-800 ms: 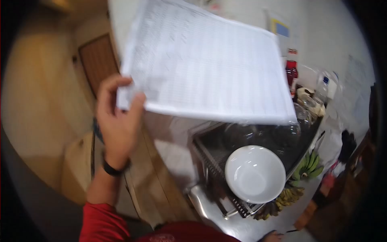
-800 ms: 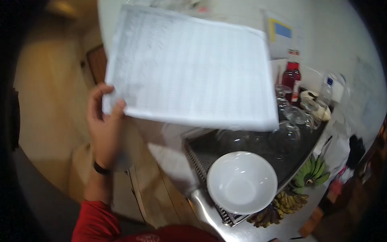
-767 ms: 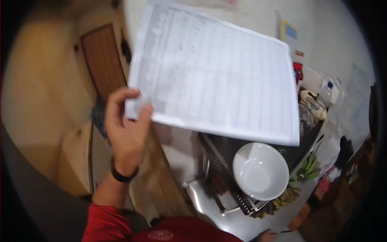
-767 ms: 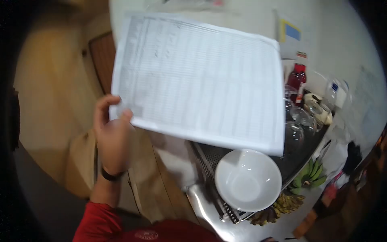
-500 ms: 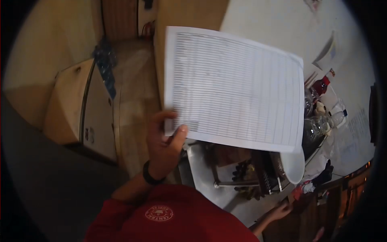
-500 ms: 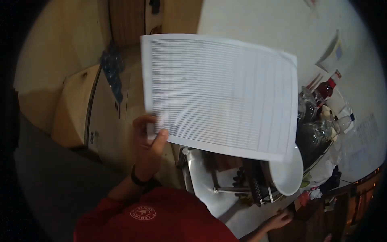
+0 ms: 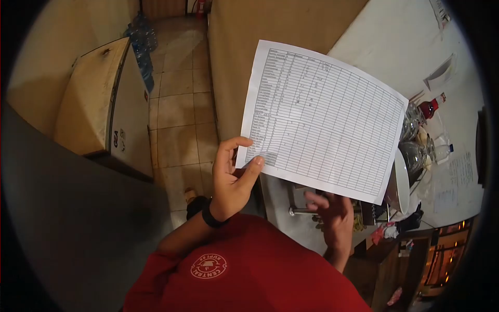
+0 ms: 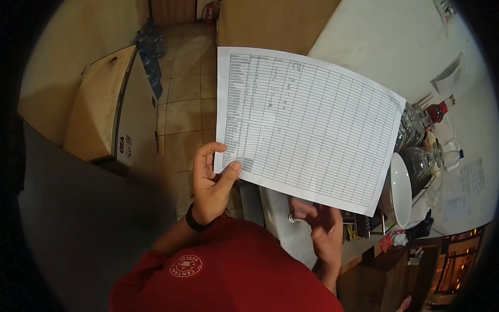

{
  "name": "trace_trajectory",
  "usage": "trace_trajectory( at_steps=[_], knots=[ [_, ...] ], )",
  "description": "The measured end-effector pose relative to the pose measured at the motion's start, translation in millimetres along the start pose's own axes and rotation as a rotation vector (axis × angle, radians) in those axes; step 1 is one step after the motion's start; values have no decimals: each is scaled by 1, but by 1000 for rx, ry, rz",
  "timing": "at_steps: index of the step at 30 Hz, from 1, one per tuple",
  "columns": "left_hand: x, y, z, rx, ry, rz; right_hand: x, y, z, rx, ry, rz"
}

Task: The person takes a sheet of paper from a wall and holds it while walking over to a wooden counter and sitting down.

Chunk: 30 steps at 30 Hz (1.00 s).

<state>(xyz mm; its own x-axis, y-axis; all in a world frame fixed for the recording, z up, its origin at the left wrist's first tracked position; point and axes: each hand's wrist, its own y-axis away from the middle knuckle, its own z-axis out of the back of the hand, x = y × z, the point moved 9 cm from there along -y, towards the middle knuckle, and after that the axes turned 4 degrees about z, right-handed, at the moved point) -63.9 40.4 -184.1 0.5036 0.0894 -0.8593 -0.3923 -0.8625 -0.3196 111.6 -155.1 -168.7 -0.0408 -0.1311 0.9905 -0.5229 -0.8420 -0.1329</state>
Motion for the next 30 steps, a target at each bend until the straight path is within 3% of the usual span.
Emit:
trace_trajectory(
  at_steps=[3, 6, 8, 11, 20, 30],
  knots=[
    [5, 2, 2, 8, 53, 33, -13, -15, 9, -98, -420, 170],
    [6, 5, 3, 8, 54, 8, -13, -19, 23, -348, -308, 158],
    [-4, 4, 1, -18, -10, -88, -11, -24, 26, -372, -235, 154],
    [3, 4, 3, -28, 47, -63, 5, -24, 13, -502, -169, 156],
    [16, 6, -3, 75, -11, 39, 6, -16, 17, -621, -113, 190],
    [23, 14, -10, 96, -59, 49, 1, -11, 30, -588, -111, 222]
  ],
)
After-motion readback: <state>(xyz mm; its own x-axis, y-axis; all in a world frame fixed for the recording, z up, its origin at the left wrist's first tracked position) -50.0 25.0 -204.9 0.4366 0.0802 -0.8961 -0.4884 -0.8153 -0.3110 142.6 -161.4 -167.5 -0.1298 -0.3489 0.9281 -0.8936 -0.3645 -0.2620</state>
